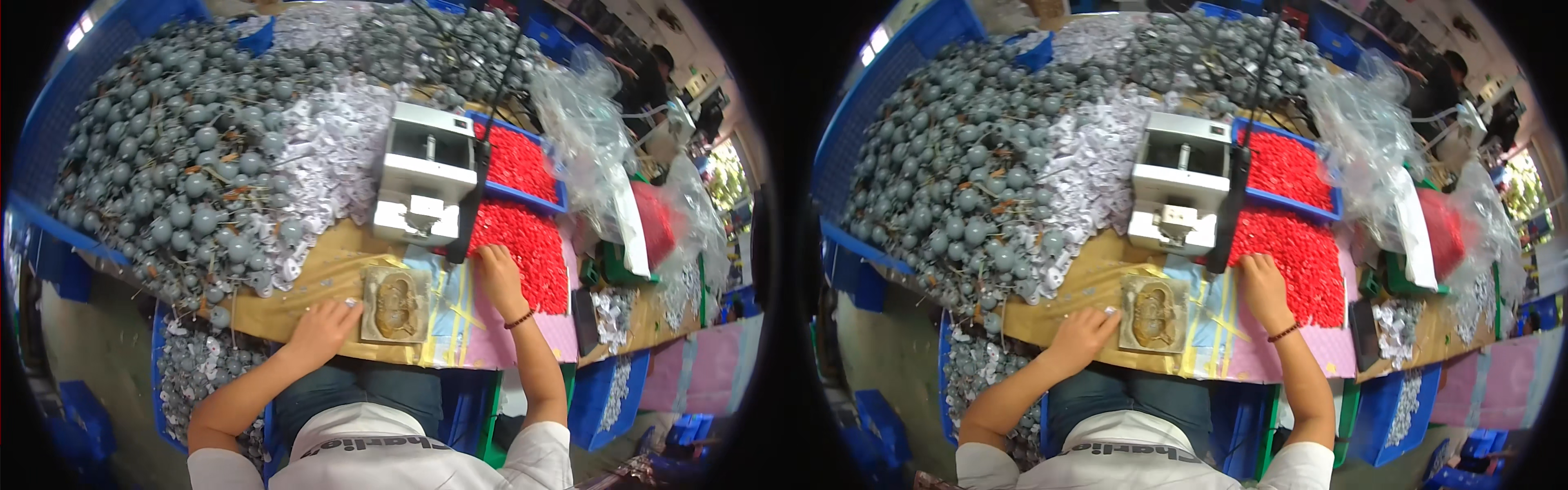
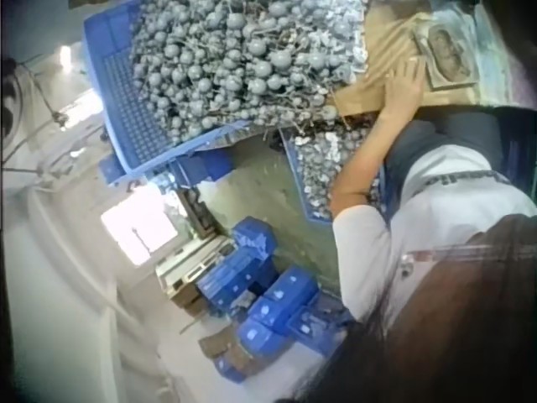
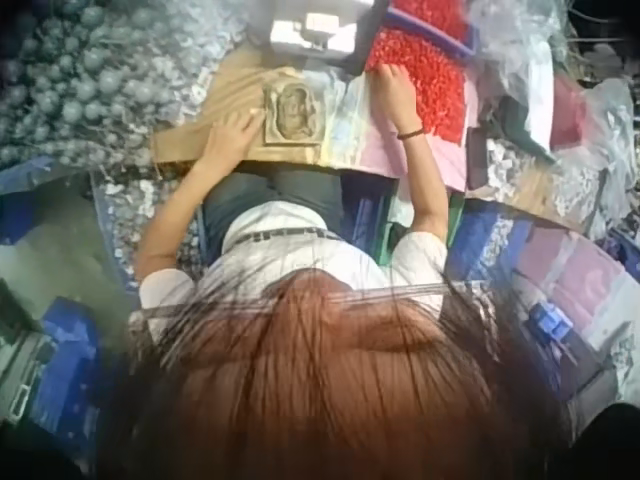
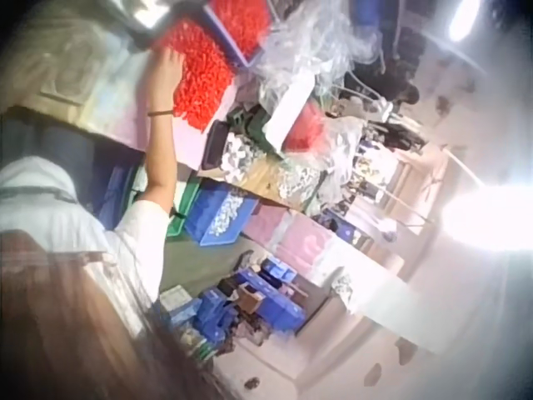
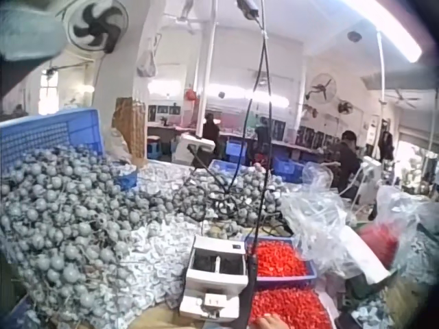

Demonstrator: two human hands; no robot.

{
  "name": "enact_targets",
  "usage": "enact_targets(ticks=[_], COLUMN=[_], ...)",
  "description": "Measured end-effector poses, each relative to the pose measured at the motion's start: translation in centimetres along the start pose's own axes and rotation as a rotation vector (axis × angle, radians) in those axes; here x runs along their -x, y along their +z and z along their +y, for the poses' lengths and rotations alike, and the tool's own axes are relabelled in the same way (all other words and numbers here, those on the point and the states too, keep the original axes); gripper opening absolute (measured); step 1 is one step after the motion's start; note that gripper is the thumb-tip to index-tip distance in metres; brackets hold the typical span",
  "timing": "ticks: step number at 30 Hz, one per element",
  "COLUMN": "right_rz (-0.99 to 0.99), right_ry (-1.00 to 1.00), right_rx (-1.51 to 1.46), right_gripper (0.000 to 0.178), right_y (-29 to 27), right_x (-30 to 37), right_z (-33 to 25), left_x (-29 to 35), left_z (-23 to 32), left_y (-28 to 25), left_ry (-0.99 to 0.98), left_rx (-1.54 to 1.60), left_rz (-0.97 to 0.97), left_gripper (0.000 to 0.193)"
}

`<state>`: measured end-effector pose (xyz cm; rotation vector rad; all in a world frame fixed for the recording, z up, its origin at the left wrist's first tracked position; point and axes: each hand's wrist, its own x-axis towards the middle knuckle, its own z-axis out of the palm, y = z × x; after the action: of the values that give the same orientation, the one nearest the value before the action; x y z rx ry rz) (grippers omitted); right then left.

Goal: Assembling small plastic toy components using an electric screwdriver.

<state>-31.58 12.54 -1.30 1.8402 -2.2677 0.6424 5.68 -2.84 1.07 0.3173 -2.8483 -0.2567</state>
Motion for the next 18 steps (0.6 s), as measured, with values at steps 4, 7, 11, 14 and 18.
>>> enact_targets(ticks=[4,7,11,14,18], right_rz=[0.097,0.109,-0.027,-0.091,-0.051], right_ry=[0.155,0.309,0.35,0.326,0.046], right_rx=[-0.214,-0.6,-0.948,-0.997,-0.789], right_gripper=[0.019,0.022,0.022,0.02,0.015], right_y=[-1.2,-1.9,-2.6,-2.4,-1.4], right_x=[0.4,1.1,0.9,0.8,-0.1], right_z=[0.2,-0.4,-3.9,-7.3,-11.9], left_x=[-1.3,-3.4,-5.6,-6.3,-6.2], left_z=[-0.2,1.5,3.6,3.7,4.0], left_y=[-0.8,-1.5,0.2,1.7,2.2], left_ry=[-0.006,0.0,-0.015,-0.099,-0.191], left_rx=[0.101,0.254,0.282,0.308,0.392], left_rz=[0.054,0.139,0.088,0.104,0.181], left_gripper=[0.044,0.041,0.036,0.042,0.049])
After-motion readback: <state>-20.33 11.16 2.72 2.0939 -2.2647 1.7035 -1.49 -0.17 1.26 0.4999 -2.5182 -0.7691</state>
